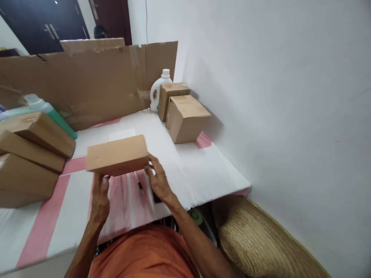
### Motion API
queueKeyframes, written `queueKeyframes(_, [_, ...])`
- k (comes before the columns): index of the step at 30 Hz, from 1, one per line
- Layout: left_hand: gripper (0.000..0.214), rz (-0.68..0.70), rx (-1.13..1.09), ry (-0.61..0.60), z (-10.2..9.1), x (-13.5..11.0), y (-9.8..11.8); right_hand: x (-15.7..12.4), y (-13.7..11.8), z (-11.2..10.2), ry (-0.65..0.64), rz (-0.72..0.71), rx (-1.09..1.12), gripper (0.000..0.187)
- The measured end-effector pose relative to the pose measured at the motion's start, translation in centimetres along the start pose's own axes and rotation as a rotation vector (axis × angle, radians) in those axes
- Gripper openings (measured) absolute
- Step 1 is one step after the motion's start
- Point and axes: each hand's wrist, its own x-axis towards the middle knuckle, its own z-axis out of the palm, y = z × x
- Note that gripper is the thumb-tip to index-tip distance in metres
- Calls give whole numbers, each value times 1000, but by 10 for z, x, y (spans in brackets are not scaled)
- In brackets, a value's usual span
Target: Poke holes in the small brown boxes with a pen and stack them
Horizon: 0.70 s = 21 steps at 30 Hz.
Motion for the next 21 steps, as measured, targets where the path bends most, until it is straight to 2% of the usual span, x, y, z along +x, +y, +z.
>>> queueKeyframes(3, [69, -45, 80, 201, -55, -27, -15, -24, 6, 63, -153, -25, 25, 61])
queueKeyframes(5, [72, -115, 89, 268, -76, -49, -29, -43, 18, 89, -212, -6, 36, 59])
queueKeyframes(7, [75, -197, 75, 279, -86, -68, -46, -58, 32, 101, -231, 23, 22, 56])
queueKeyframes(10, [78, -272, 48, 266, -88, -85, -71, -67, 49, 100, -243, 48, -35, 52])
queueKeyframes(14, [81, -280, 60, 261, -80, -79, -93, -60, 57, 91, -268, -8, -134, 46])
queueKeyframes(21, [76, -229, 92, 133, -53, -61, -99, -39, 66, 68, -196, -55, -254, 47])
